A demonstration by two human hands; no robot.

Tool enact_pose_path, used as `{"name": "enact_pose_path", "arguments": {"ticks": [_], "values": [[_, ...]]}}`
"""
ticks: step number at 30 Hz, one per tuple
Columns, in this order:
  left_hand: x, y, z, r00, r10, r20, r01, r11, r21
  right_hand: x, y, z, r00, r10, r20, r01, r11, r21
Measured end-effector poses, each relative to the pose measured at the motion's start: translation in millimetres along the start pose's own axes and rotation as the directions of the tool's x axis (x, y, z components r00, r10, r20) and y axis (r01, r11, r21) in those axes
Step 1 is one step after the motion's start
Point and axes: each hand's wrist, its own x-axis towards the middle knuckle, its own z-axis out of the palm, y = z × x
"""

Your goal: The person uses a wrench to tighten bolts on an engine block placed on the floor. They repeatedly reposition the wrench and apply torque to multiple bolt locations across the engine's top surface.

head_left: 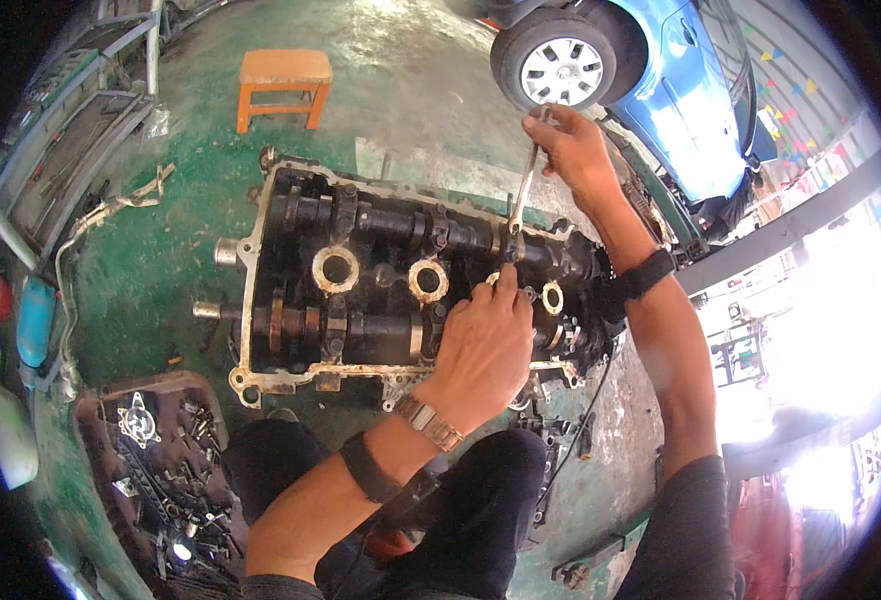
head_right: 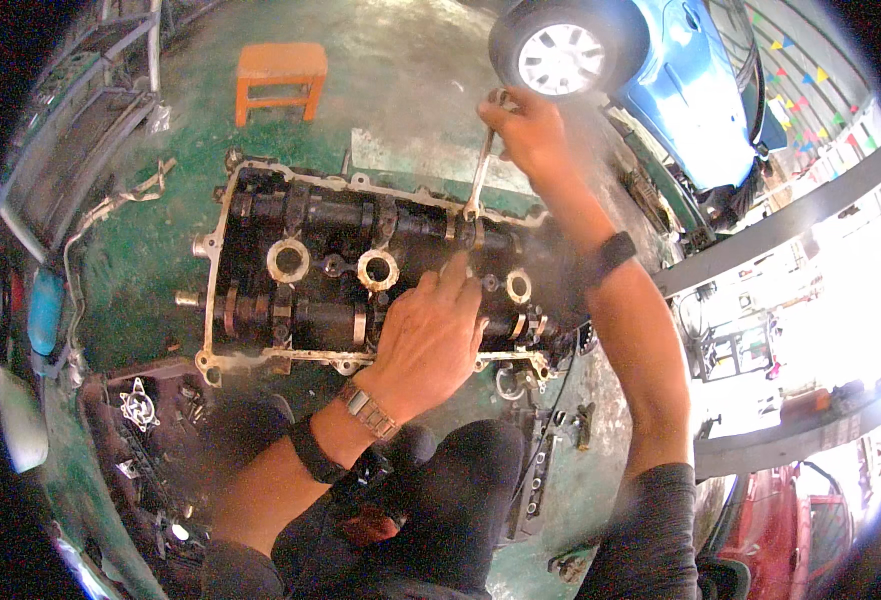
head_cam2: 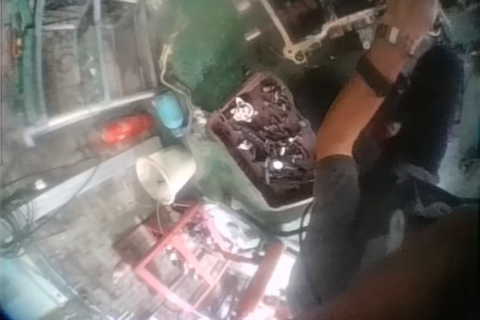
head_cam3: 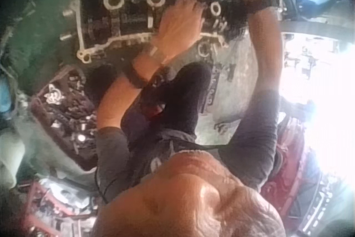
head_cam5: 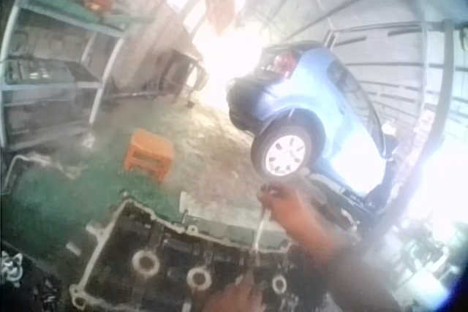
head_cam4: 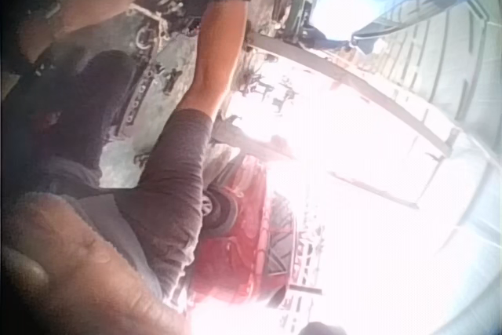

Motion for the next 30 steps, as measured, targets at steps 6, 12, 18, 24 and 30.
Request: {"name": "enact_pose_path", "arguments": {"ticks": [6,12,18,24,30], "values": [[1,1,0,1.000,-0.004,0.017,0.004,1.000,0.009,-17,-36,47,0.934,-0.349,0.076,0.351,0.860,-0.371],[-2,0,0,0.997,-0.009,0.079,0.011,1.000,-0.026,-85,-70,50,0.659,-0.631,0.410,0.748,0.494,-0.444],[-1,-5,3,0.996,0.015,0.083,-0.014,1.000,-0.020,-153,-60,-16,0.626,-0.657,0.420,0.778,0.489,-0.395],[-4,0,0,0.999,0.005,0.039,-0.006,1.000,0.017,-193,1,-63,0.880,-0.442,0.175,0.469,0.749,-0.468],[-3,0,-4,0.997,0.006,0.073,-0.010,0.999,0.042,-143,57,-89,0.996,0.070,0.052,-0.071,0.997,0.014]]}}
